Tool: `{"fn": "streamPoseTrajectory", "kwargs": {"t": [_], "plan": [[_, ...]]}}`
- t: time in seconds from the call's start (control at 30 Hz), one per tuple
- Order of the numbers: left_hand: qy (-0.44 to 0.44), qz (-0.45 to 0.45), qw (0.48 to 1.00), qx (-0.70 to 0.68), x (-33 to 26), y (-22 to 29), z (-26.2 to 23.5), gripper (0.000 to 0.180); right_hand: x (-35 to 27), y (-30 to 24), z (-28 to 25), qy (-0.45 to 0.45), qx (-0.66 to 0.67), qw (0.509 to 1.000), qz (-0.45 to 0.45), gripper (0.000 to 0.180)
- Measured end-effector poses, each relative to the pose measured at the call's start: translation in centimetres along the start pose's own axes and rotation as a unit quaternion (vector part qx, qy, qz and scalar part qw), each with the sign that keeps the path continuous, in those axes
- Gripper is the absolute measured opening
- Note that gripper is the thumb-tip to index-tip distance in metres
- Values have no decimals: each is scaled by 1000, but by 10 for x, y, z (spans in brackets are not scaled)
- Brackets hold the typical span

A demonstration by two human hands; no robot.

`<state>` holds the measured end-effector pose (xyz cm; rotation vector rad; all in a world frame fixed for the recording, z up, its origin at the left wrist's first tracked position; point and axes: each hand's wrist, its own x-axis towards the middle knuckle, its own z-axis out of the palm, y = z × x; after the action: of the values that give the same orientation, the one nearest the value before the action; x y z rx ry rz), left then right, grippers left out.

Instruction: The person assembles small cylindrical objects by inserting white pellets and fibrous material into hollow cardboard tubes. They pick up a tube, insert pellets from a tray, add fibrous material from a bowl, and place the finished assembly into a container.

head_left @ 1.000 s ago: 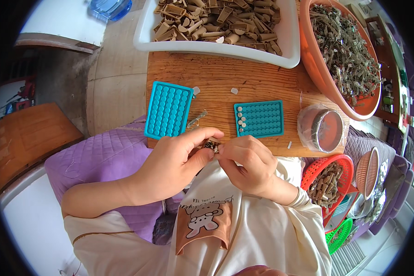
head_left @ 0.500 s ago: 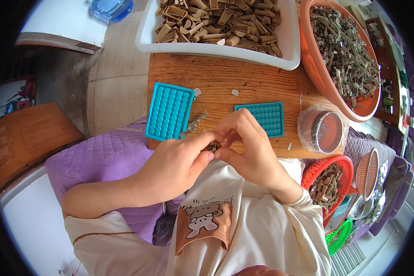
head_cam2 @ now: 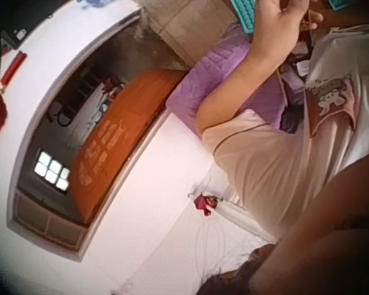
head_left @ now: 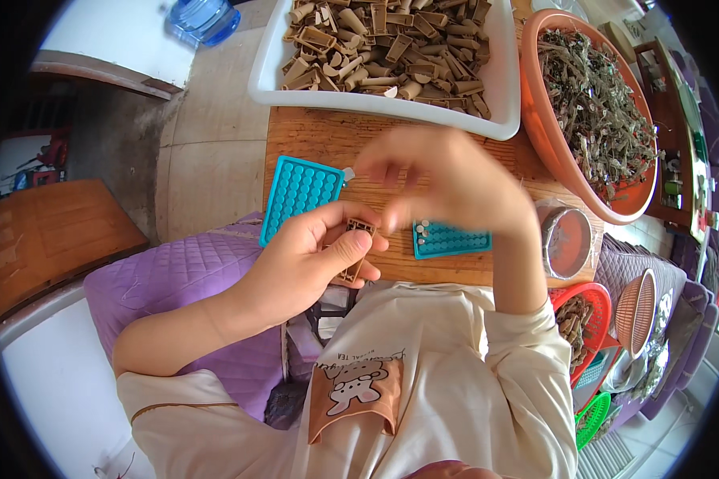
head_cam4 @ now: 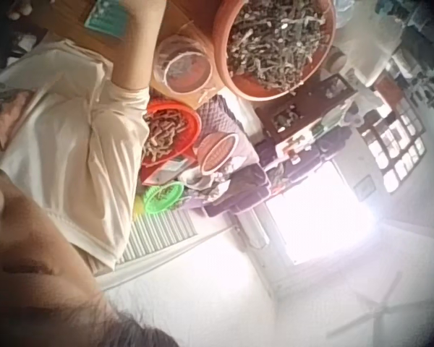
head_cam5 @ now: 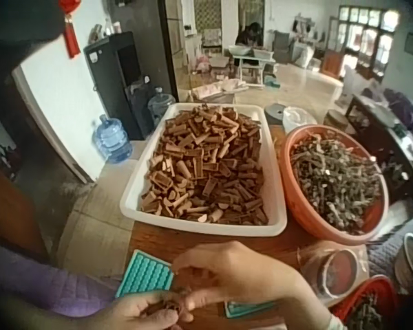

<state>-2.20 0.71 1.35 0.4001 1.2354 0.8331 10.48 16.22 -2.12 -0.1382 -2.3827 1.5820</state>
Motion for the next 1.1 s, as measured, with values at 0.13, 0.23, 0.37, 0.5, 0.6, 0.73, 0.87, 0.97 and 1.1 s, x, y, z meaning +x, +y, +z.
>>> {"fn": "streamPoseTrajectory", "kwargs": {"t": [0.13,0.23,0.37,0.5,0.6,0.73,0.87,0.97,1.1], "plan": [[-13,12,1000,18,0,-4,-2,24,55,35,-35,136,-185,966,117,31],[-37,12,999,33,0,0,1,25,79,100,-42,134,-406,893,140,20],[-30,28,999,29,-1,-2,-1,27,95,110,-37,48,-501,828,247,16],[-39,18,998,35,-1,-1,-1,28,96,114,-37,92,-478,838,246,11],[-40,7,999,27,-2,2,0,30,86,106,-43,156,-407,879,194,21],[-27,61,998,23,-1,-3,2,30,64,66,-48,227,-262,920,181,26],[1,33,998,-53,0,-3,3,31,33,53,-41,278,-89,941,168,17],[31,76,995,-60,0,-3,1,31,9,40,-29,281,36,945,163,13],[83,168,980,-71,-1,-1,-2,29,-19,18,-5,289,144,930,176,17]]}}
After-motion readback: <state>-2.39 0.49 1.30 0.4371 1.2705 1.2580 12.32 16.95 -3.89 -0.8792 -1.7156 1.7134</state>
